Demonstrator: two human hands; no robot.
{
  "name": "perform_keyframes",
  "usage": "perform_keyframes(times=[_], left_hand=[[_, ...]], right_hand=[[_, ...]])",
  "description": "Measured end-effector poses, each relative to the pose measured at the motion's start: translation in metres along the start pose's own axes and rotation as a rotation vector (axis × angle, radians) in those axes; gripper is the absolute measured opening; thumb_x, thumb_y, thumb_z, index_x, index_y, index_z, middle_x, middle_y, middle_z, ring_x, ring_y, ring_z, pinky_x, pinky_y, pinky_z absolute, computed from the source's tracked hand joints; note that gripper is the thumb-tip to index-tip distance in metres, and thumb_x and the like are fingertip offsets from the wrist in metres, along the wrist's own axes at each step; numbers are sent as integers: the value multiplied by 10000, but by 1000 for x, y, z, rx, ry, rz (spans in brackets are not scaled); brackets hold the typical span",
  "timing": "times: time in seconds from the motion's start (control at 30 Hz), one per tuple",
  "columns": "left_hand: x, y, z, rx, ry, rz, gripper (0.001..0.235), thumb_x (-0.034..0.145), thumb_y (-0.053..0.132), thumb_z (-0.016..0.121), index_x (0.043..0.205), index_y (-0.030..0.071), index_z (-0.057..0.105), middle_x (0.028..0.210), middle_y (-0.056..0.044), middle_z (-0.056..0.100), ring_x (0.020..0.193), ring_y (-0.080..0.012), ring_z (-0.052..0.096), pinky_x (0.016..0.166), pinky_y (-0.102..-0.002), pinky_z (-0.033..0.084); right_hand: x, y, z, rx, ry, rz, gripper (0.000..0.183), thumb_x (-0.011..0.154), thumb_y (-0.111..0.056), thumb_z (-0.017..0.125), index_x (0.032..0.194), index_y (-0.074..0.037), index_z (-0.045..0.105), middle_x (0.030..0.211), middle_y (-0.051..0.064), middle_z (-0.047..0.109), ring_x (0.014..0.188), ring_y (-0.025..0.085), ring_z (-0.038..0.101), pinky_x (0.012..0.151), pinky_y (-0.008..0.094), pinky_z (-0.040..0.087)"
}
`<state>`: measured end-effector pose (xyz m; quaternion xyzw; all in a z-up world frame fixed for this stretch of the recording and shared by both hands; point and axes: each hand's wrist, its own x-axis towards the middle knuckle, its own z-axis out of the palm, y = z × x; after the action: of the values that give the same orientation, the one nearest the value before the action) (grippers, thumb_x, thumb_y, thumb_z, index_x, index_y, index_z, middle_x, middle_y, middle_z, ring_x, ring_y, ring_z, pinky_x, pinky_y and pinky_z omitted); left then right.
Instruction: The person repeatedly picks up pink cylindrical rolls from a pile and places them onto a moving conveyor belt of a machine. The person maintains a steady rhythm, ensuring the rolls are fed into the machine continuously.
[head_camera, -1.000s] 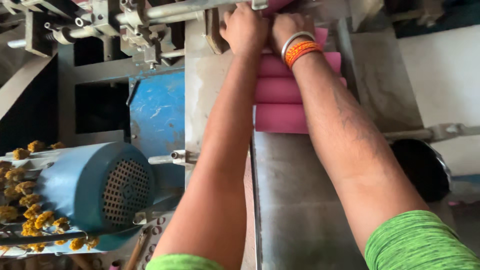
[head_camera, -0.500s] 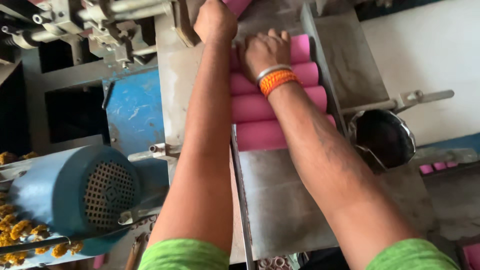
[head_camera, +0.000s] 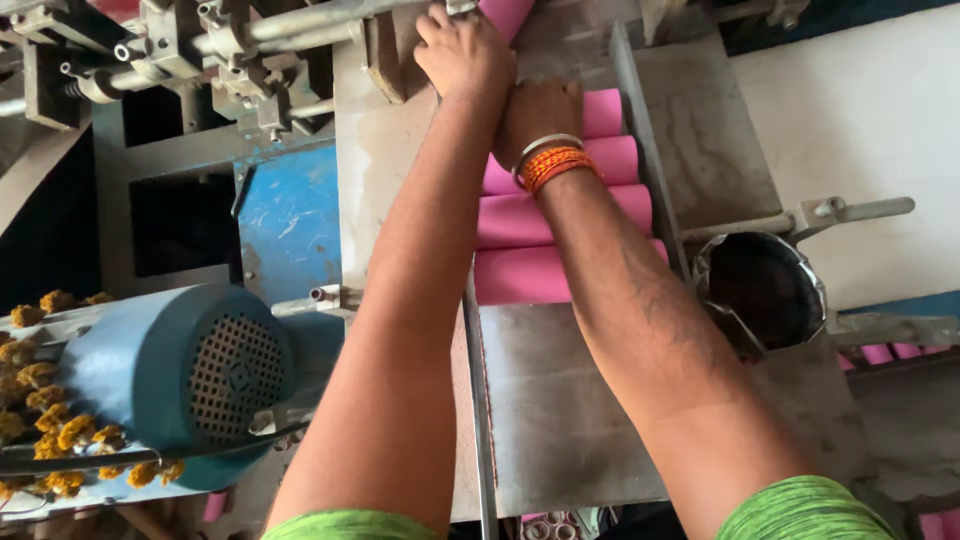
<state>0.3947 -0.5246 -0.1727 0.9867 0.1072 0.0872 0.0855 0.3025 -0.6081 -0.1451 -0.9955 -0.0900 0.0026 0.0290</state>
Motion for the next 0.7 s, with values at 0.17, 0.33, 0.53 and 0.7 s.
perform_keyframes(times=[0.17, 0.33, 0.53, 0.7], left_hand=[[26, 2, 7, 44, -162, 74, 631, 796, 611, 688, 1194, 121, 696, 1240, -127, 680, 1209, -298, 604, 1134, -607, 272], [21, 1, 3, 37, -68, 81, 534, 765, 559, 658, 1124, 173, 745, 1207, -109, 709, 1191, -275, 635, 1053, -612, 341], [-3, -6, -35, -125, -257, -124, 661, 856, 719, 553, 1110, 145, 761, 1165, -107, 739, 1132, -282, 692, 1146, -553, 312], [-22, -6, -69, -90, -101, -67, 501, 728, 518, 627, 1017, 143, 792, 1095, -100, 748, 1172, -317, 618, 1027, -524, 384]], right_hand=[[21, 4, 17, 86, -65, 43, 312, 897, -349, 610, 1113, -180, 758, 1178, 116, 725, 1217, 322, 597, 1076, 593, 340], [24, 3, 38, 76, -18, 39, 393, 871, -381, 611, 1148, -128, 730, 1216, 156, 694, 1206, 357, 578, 1036, 607, 341], [20, 8, 25, 55, -114, 64, 366, 880, -377, 594, 1133, -168, 757, 1246, 120, 704, 1248, 326, 590, 1098, 550, 358], [20, 0, 3, 4, -110, 21, 416, 920, -459, 567, 1138, -160, 758, 1199, 146, 727, 1159, 345, 656, 1020, 567, 419]])
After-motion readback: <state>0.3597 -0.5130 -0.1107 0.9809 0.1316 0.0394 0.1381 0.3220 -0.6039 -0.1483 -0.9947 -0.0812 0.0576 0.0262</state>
